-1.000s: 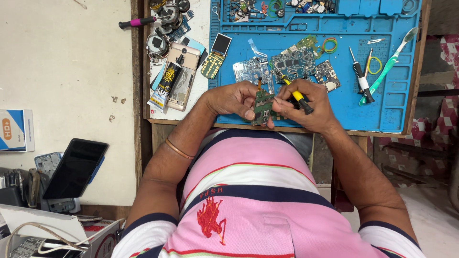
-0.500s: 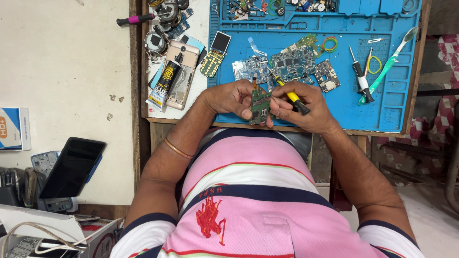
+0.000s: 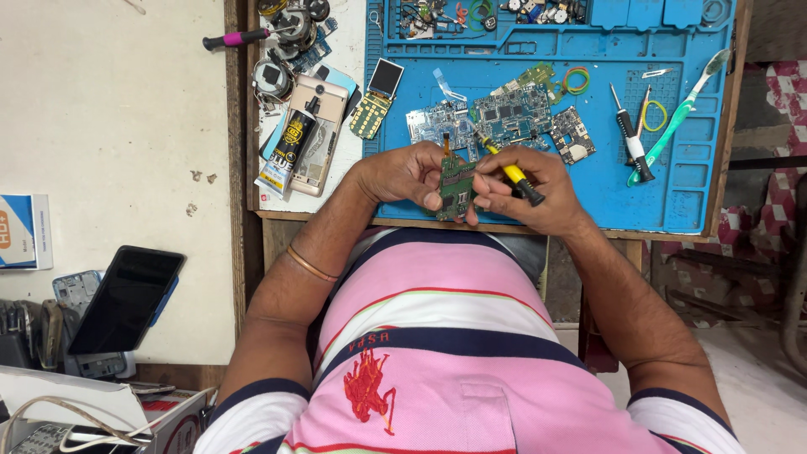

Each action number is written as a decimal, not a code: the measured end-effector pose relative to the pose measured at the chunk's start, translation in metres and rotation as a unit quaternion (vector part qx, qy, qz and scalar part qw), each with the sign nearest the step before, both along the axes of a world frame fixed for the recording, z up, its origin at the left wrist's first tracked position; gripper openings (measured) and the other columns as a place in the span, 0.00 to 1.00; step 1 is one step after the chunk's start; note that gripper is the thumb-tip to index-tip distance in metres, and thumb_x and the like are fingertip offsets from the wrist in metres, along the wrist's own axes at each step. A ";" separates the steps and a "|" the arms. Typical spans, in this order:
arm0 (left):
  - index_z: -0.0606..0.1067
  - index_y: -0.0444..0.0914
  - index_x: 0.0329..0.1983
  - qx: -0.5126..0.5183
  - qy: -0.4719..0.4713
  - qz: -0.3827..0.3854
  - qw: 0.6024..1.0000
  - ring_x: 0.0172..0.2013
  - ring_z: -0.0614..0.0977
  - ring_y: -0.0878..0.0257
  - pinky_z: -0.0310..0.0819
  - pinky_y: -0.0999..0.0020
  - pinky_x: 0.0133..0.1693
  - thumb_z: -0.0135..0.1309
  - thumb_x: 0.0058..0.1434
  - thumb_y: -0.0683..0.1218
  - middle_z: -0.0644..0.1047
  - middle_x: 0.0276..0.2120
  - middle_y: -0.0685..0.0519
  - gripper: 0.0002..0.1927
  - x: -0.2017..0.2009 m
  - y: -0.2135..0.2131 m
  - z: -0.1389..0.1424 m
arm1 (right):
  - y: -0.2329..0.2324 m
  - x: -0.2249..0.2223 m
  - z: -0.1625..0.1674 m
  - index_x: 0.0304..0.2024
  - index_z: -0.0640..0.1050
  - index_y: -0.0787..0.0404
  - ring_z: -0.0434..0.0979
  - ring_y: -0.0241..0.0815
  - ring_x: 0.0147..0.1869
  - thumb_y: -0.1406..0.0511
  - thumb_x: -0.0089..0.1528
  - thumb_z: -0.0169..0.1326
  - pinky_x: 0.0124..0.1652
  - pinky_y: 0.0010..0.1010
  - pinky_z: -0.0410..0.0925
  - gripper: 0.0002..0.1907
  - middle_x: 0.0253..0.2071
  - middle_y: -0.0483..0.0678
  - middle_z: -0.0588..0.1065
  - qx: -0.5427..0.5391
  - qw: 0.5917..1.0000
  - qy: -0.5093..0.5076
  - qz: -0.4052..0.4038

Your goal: The person repairs a green circuit board at a workbench, holding the board with one hand while using a yellow-handled screwdriver to unscrew and reposition components. They turn the board over, work on different sections, and continue driving screws throughout the episode.

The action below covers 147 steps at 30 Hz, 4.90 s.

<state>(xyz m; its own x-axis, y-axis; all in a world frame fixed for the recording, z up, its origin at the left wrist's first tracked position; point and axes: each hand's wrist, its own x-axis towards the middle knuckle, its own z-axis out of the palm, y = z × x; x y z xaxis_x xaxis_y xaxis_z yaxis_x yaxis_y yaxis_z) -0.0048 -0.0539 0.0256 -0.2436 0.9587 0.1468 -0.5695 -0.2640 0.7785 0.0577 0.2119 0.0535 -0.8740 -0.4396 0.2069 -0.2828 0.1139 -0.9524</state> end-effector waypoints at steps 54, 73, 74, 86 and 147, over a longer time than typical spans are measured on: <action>0.64 0.35 0.76 -0.022 -0.020 0.235 0.972 0.46 0.87 0.60 0.85 0.65 0.51 0.51 0.77 0.58 0.80 0.57 0.44 0.32 -0.010 0.007 0.007 | 0.008 0.009 0.003 0.60 0.76 0.68 0.82 0.41 0.43 0.59 0.76 0.51 0.42 0.30 0.77 0.19 0.42 0.57 0.78 -0.034 0.977 0.158 -0.136; 0.66 0.34 0.74 -0.027 -0.017 0.191 0.981 0.46 0.87 0.56 0.86 0.61 0.53 0.53 0.75 0.60 0.81 0.53 0.46 0.33 -0.004 0.007 0.003 | 0.006 0.012 0.010 0.56 0.79 0.71 0.83 0.40 0.39 0.71 0.73 0.54 0.40 0.26 0.76 0.10 0.43 0.55 0.81 0.021 0.968 0.194 -0.157; 0.66 0.34 0.74 -0.028 -0.011 0.199 0.980 0.46 0.87 0.56 0.85 0.62 0.52 0.53 0.75 0.59 0.81 0.54 0.46 0.34 -0.004 0.007 0.004 | 0.007 0.011 0.010 0.56 0.79 0.71 0.84 0.41 0.40 0.71 0.73 0.54 0.41 0.26 0.76 0.10 0.44 0.56 0.81 0.011 0.968 0.193 -0.160; 0.65 0.36 0.75 -0.027 -0.019 0.227 0.973 0.46 0.87 0.58 0.85 0.61 0.51 0.62 0.72 0.54 0.77 0.62 0.47 0.34 -0.004 0.007 0.000 | 0.004 0.016 0.007 0.53 0.78 0.70 0.84 0.42 0.41 0.72 0.71 0.57 0.42 0.28 0.76 0.10 0.43 0.57 0.81 0.011 0.969 0.208 -0.134; 0.77 0.34 0.58 -0.067 0.186 0.261 0.945 0.37 0.81 0.77 0.81 0.81 0.41 0.70 0.62 0.32 0.80 0.58 0.49 0.22 0.009 0.017 -0.005 | -0.012 0.015 0.005 0.42 0.79 0.63 0.83 0.44 0.43 0.71 0.64 0.70 0.38 0.33 0.74 0.11 0.43 0.53 0.80 0.155 0.910 0.354 -0.153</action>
<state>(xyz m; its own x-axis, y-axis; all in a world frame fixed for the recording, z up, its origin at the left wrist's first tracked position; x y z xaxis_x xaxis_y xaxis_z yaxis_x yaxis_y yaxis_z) 0.0044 -0.0369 0.0210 -0.6441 0.7378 0.2019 -0.0694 -0.3192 0.9451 0.0722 0.1995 0.0587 -0.6617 -0.3313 0.6726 -0.7221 0.5231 -0.4527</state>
